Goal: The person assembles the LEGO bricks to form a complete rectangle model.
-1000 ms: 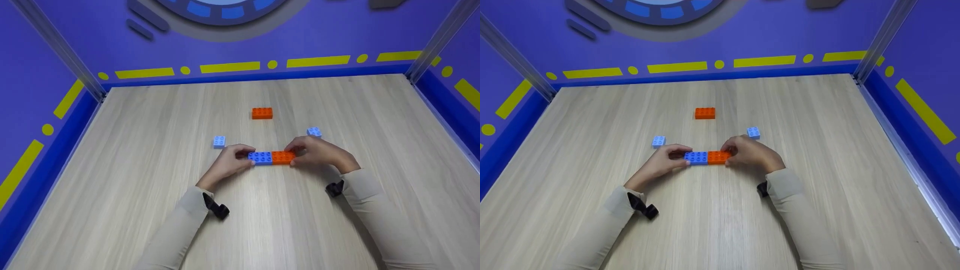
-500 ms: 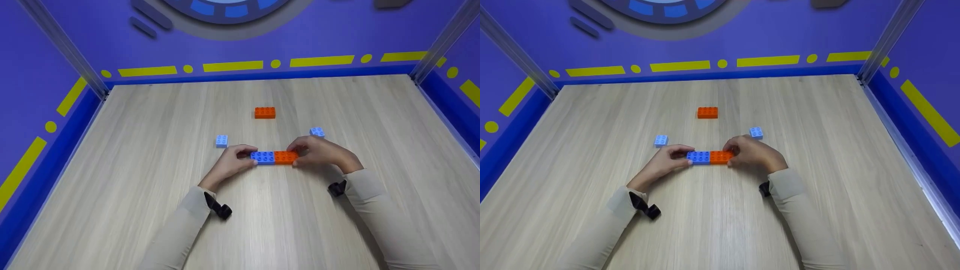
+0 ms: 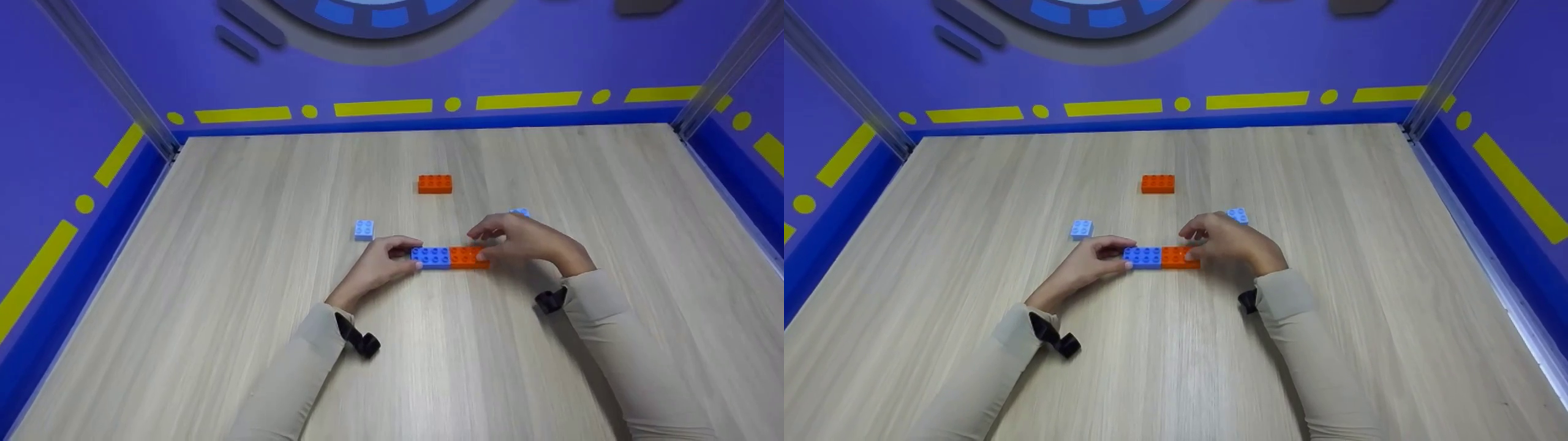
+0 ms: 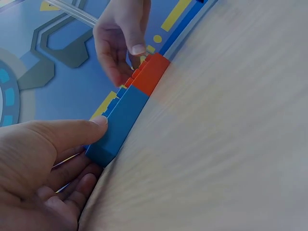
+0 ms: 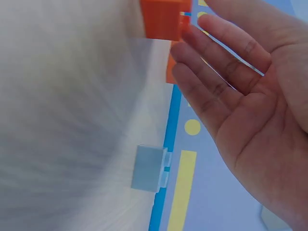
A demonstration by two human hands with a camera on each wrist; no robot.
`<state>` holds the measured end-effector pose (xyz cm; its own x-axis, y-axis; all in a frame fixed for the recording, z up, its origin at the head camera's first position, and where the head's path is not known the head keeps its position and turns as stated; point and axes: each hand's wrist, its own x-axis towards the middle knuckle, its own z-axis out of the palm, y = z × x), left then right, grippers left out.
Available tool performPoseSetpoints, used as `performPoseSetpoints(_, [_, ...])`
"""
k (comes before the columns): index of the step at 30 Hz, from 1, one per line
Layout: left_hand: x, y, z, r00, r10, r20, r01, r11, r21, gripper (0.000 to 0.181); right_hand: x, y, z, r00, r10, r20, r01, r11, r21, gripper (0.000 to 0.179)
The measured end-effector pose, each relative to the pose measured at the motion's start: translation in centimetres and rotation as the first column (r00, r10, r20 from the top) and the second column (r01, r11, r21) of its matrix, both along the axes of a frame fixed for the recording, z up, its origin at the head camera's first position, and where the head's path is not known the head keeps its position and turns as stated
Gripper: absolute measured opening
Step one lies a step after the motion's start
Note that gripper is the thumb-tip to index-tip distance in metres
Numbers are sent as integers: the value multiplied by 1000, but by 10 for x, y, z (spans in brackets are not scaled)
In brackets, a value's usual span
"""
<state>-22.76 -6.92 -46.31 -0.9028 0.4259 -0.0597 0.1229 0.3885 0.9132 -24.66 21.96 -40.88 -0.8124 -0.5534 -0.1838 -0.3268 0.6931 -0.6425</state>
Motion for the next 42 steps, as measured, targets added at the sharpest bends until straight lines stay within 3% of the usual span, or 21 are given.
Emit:
performPoseSetpoints(17, [0,-1,0,1000,9,22,-9,1000,7,39,-29,-11,16,983,-49,-179,43,998,-36,41])
performPoseSetpoints(26, [0,-1,2,1000,8,26,-8,1000,3,39,-43,-18,20,979,-88,-184,85,996,-26,43])
performPoseSetpoints(31, [-1,-1,1,1000,0,22,0,1000,9,39,-51,-22,21,978,-72,-196,72,997,-6,43])
performPoseSetpoints(42, [-1,-1,1,1000,-4,4,4,1000,7,40,-71,-37,24,984,-86,-158,90,996,22,43])
